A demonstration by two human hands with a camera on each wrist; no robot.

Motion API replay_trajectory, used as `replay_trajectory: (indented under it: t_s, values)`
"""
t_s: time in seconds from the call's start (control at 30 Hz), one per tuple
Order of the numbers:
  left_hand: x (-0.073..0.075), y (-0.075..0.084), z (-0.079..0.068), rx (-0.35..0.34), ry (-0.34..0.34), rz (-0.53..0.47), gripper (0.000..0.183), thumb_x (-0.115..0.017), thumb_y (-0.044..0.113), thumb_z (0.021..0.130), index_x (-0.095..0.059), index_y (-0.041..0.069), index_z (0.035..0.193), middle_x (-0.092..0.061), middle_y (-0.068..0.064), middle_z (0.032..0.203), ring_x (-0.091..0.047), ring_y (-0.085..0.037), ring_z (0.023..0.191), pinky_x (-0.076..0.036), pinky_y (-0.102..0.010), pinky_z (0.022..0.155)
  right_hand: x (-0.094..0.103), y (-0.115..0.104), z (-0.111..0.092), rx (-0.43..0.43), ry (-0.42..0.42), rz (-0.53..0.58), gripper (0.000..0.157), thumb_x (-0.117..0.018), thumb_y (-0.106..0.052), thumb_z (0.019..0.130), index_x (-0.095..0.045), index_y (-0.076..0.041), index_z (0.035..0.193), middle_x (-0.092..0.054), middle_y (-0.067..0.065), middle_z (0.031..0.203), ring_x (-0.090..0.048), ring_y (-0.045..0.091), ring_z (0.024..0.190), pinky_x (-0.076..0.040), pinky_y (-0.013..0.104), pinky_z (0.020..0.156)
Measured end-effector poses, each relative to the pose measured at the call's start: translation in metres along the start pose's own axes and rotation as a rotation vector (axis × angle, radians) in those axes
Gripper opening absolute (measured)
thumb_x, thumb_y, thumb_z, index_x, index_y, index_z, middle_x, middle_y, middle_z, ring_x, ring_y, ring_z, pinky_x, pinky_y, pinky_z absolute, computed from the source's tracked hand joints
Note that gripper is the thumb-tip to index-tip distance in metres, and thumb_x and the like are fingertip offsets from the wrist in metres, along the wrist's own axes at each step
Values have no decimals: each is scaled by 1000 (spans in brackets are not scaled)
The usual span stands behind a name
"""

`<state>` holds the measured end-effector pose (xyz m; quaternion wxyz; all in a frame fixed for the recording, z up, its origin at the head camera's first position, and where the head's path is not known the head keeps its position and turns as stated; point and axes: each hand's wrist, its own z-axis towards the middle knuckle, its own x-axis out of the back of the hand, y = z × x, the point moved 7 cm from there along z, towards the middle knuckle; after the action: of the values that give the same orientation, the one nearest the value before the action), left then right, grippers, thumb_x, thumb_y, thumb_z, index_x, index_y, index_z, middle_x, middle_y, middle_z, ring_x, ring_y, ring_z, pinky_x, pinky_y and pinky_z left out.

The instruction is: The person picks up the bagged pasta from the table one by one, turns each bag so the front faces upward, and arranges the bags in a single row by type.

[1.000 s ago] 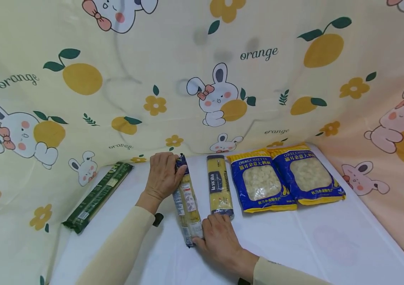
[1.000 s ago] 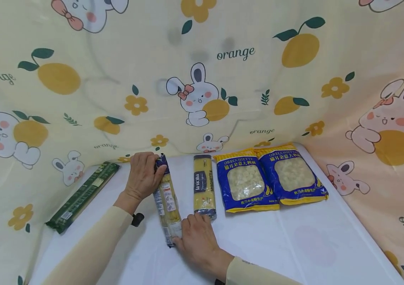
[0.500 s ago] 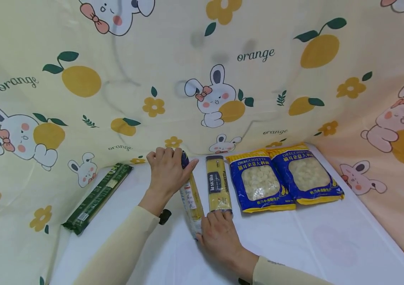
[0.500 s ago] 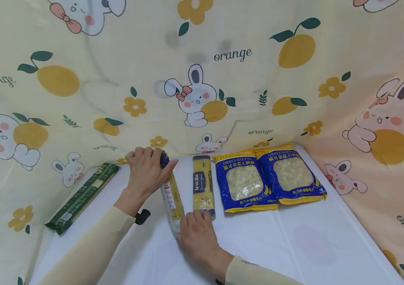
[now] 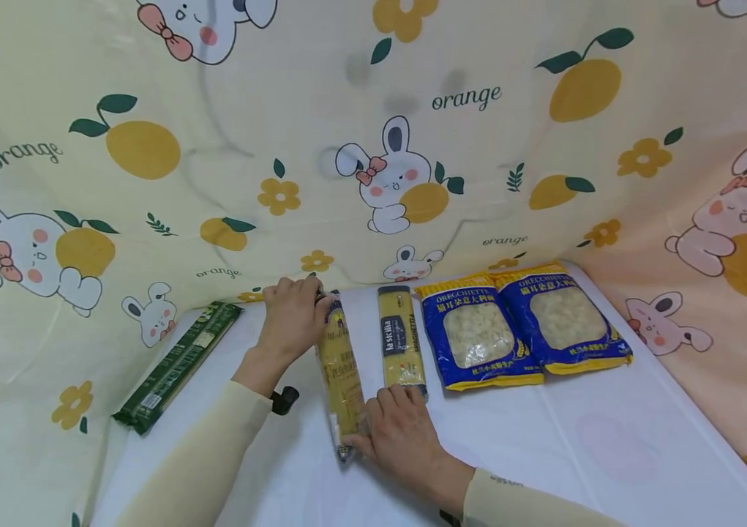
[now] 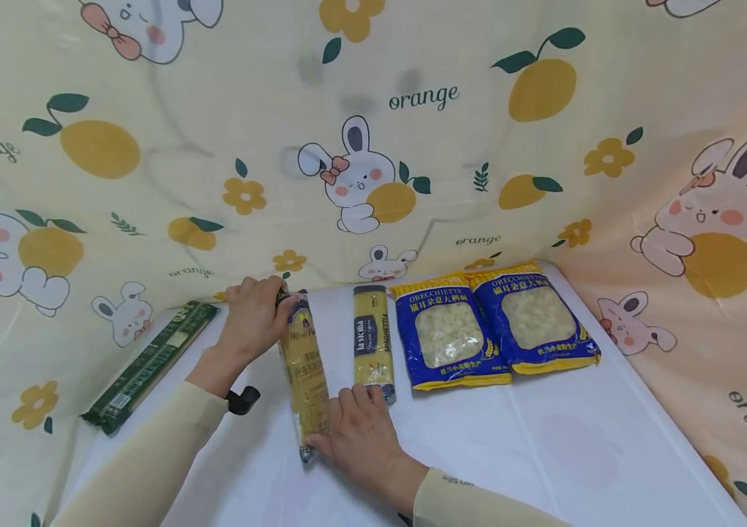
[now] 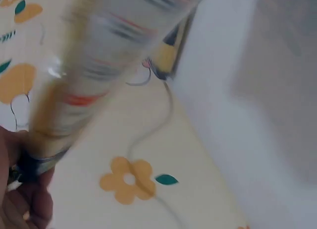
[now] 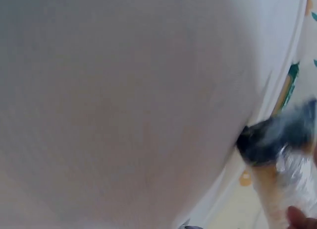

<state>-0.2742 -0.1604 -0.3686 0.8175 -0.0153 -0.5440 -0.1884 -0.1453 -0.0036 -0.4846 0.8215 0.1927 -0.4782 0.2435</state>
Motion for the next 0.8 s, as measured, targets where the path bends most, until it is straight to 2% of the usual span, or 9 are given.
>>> replay_trajectory:
  t_s: [0.13,0.23,0.3,0.5,0.67,0.8]
  values:
    - [-4,-7,-3,-4,-47,-82,12,-57,21,110,-61,11,103,-67,-6,87,-52,-34,98,-33,-58,97,-9,1,1,-17,-45,-41,68,-57,-79,92,-55,-12,85,-48,2,81,-48,23,82,-43,41,78]
    - [-6,-7,-5,-16,-45,-105,14,-54,21,111,-60,10,104,-66,-6,87,-52,-33,97,-33,-56,96,-13,-2,1,-23,-60,-44,69,-59,-80,90,-56,-12,84,-47,1,79,-47,22,81,-42,40,76]
    - [-6,-7,-7,-22,-31,-116,17,-57,25,110,-60,9,106,-66,-7,90,-52,-34,97,-33,-55,92,-15,-4,2,-26,-65,-36,68,-61,-80,89,-56,-12,83,-46,0,78,-46,21,79,-41,39,74]
    - [-7,-3,-8,-55,17,-111,30,-65,36,106,-59,7,103,-62,-9,89,-51,-34,95,-32,-50,83,-14,-11,3,-37,-93,-15,64,-61,-76,93,-60,-12,86,-44,-1,77,-43,19,78,-37,36,74]
    - [-10,-1,-8,-82,51,-68,25,-57,29,110,-54,9,96,-55,-7,83,-49,-34,93,-31,-47,81,-15,-13,3,-62,-105,4,63,-62,-75,93,-60,-12,88,-43,-2,77,-41,18,76,-35,34,73]
    - [-15,-1,-6,-73,34,-30,24,-51,27,112,-53,9,97,-55,-7,84,-49,-34,93,-32,-46,82,-17,-13,4,-66,-92,4,64,-62,-76,92,-59,-12,86,-42,-2,75,-40,18,75,-34,35,72]
